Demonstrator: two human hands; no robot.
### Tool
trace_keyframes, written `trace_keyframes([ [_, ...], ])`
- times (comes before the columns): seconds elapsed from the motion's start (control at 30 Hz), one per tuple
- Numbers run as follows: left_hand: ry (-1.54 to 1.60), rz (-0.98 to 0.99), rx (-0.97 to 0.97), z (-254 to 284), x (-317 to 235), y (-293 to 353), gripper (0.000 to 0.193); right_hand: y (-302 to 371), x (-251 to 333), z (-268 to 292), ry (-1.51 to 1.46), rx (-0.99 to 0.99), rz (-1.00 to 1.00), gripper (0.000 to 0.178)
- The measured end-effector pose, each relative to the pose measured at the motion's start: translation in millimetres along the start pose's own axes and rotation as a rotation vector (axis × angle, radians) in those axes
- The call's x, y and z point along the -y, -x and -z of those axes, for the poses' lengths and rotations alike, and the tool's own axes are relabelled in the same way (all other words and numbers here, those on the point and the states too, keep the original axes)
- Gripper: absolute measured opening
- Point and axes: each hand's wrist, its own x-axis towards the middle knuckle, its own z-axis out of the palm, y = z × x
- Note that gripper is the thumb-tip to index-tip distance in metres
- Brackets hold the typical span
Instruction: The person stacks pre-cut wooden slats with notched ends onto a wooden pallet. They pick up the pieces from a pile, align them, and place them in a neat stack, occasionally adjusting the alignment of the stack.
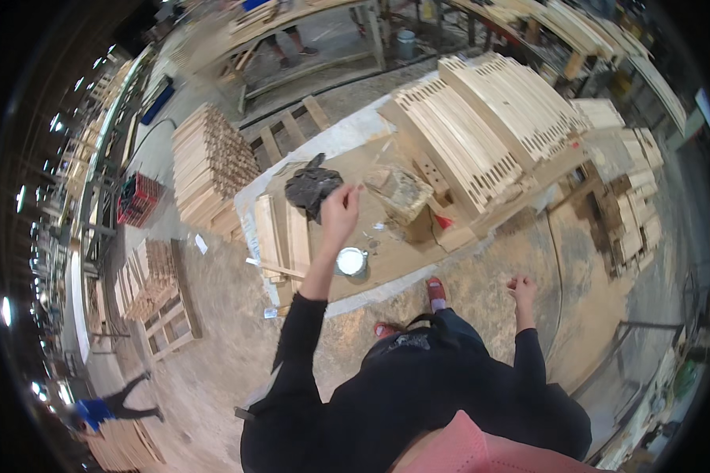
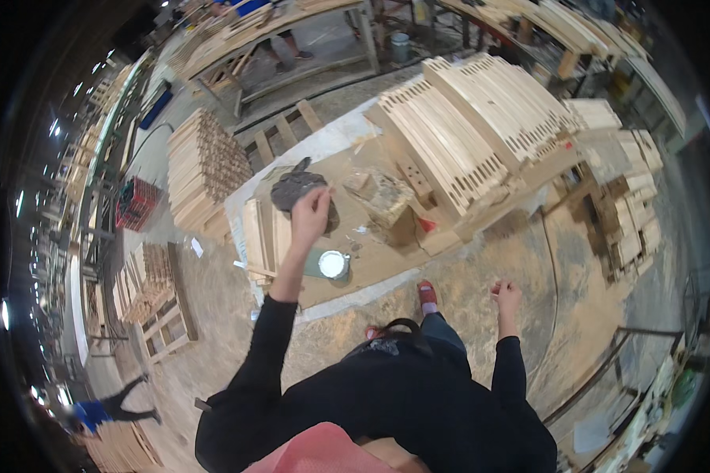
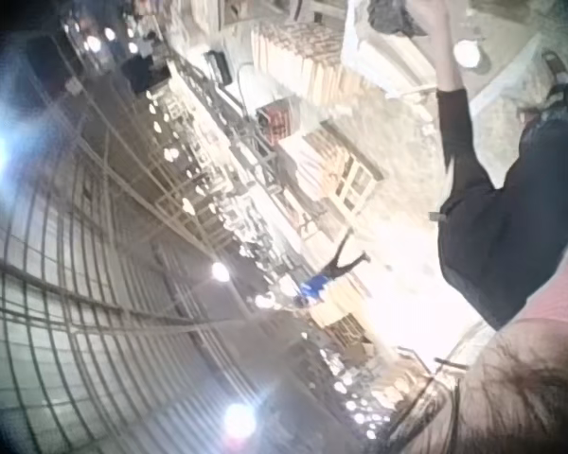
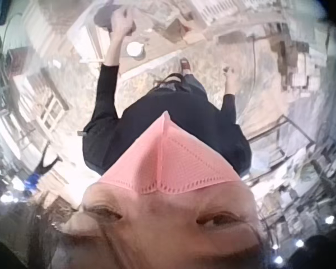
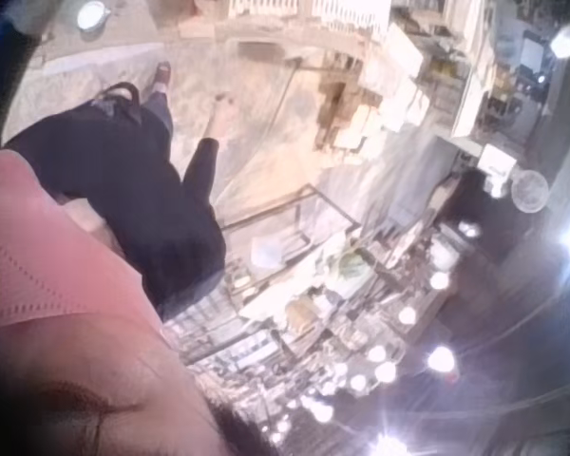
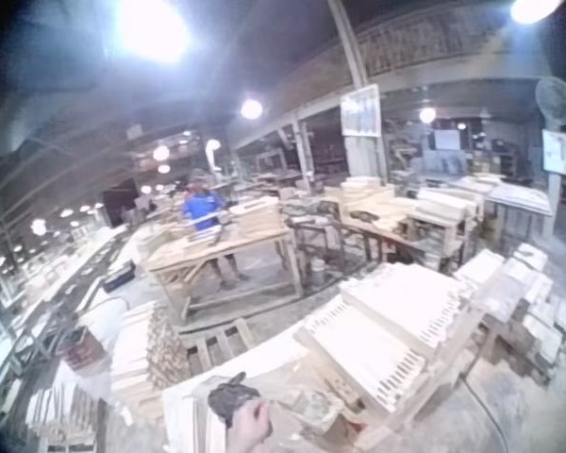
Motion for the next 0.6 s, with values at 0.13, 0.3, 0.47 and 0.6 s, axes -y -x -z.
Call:
trace_keyframes([
  [0.13,-0.176,-0.206,0.082,-20.8,-53.0,-51.4,0.024,-5.5,-60.8,26.6,-0.101,-0.121,-0.103,0.024],
  [0.3,-0.514,-0.476,0.137,-56.2,-82.2,-93.9,0.019,-8.0,-108.3,79.0,-0.046,-0.17,-0.21,0.023],
  [0.47,-0.65,-0.58,0.366,-108.2,-92.3,-117.8,0.018,0.3,-154.0,107.5,0.058,-0.181,-0.419,0.022],
  [0.6,-0.782,-0.621,0.43,-150.4,-67.3,-129.0,0.016,-2.7,-157.8,106.6,0.048,-0.078,-0.477,0.022],
])
